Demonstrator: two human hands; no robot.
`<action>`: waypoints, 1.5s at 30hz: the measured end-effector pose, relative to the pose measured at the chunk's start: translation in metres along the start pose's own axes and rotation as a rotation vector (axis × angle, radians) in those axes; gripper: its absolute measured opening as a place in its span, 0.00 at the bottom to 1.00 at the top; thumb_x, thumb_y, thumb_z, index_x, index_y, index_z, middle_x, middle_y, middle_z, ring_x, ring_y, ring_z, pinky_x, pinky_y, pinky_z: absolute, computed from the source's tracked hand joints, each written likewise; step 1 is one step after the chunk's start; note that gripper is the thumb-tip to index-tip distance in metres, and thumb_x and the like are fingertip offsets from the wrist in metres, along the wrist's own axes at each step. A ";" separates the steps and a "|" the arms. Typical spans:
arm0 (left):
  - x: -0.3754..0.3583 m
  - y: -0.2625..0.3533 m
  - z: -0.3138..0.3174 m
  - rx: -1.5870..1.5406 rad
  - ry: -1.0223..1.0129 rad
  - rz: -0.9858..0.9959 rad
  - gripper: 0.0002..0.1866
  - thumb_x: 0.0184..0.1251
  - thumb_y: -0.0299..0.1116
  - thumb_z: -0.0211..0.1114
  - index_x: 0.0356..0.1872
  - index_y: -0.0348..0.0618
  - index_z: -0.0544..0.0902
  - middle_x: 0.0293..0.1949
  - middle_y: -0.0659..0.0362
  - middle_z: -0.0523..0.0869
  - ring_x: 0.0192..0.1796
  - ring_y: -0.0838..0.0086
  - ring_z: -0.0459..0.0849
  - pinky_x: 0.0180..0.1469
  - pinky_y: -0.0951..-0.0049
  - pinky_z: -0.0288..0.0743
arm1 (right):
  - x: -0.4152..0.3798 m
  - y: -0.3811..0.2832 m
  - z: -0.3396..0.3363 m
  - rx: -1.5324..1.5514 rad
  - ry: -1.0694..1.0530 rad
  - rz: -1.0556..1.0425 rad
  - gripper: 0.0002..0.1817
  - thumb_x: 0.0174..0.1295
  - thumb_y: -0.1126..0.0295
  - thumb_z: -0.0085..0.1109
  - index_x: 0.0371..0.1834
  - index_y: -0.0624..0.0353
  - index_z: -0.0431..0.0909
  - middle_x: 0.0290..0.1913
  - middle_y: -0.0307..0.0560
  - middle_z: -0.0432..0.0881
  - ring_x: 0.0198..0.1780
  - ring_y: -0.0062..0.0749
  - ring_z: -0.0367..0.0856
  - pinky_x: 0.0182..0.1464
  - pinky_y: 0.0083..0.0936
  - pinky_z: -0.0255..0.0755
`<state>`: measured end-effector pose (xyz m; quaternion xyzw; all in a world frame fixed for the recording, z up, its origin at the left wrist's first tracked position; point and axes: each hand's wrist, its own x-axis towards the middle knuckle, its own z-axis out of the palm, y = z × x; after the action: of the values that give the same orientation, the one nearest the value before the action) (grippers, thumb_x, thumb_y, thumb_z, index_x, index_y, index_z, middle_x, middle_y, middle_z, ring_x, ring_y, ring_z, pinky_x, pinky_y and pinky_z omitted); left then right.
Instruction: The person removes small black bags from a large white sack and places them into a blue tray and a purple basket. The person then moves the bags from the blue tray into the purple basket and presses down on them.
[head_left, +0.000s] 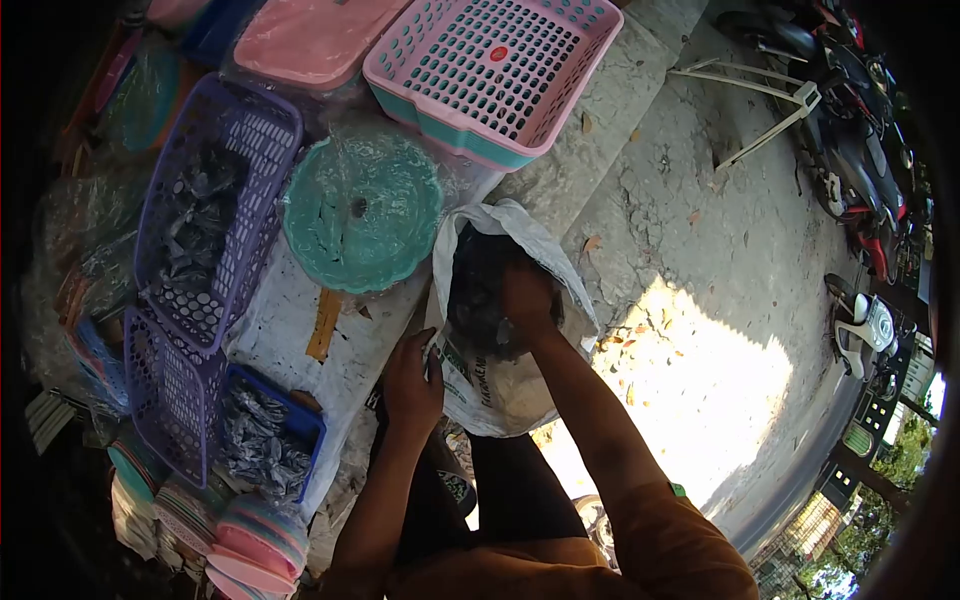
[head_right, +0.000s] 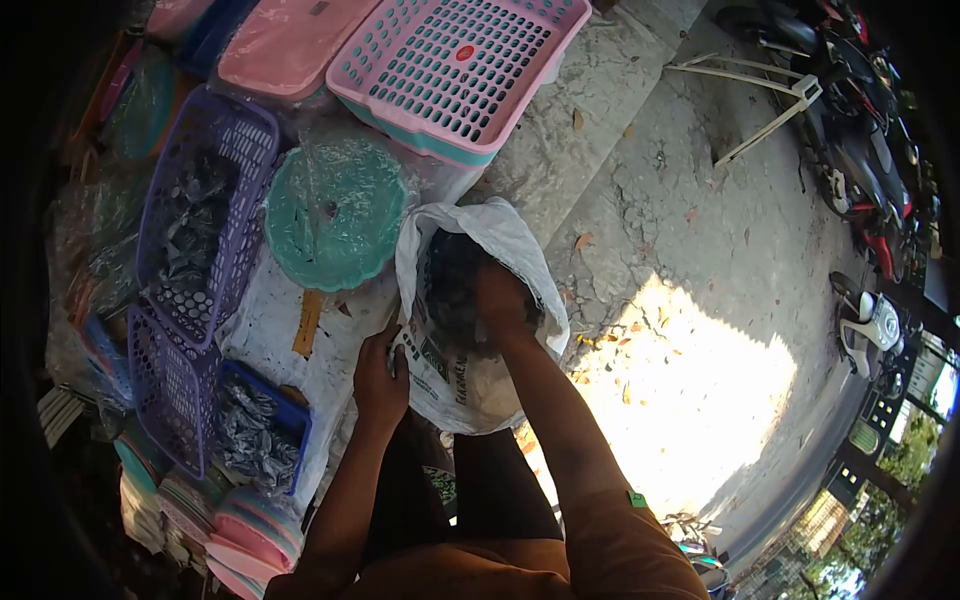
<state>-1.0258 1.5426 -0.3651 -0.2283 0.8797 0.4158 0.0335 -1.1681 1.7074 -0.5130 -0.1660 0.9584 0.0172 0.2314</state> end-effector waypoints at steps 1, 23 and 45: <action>-0.001 -0.002 0.000 -0.009 0.004 0.012 0.17 0.68 0.23 0.61 0.57 0.37 0.78 0.50 0.47 0.82 0.54 0.51 0.82 0.57 0.59 0.75 | -0.006 0.002 -0.003 -0.003 0.002 -0.006 0.20 0.57 0.74 0.59 0.56 0.56 0.76 0.57 0.52 0.77 0.59 0.51 0.79 0.58 0.50 0.74; -0.025 -0.011 0.022 -1.406 -0.206 0.008 0.36 0.74 0.63 0.49 0.71 0.46 0.65 0.62 0.57 0.76 0.65 0.68 0.76 0.66 0.62 0.73 | -0.186 -0.080 -0.207 1.306 0.172 -0.134 0.21 0.49 0.76 0.74 0.46 0.62 0.77 0.32 0.44 0.79 0.32 0.26 0.78 0.36 0.23 0.72; -0.048 -0.009 0.000 -1.266 -0.147 -0.537 0.38 0.80 0.62 0.37 0.75 0.38 0.59 0.70 0.50 0.70 0.73 0.64 0.69 0.73 0.63 0.62 | -0.159 -0.100 -0.104 1.036 0.270 -0.263 0.32 0.57 0.70 0.70 0.66 0.59 0.71 0.58 0.54 0.77 0.57 0.42 0.77 0.61 0.33 0.70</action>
<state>-0.9790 1.5562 -0.3595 -0.3850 0.3760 0.8411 0.0548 -1.0481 1.6507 -0.3442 -0.1492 0.8339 -0.5072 0.1581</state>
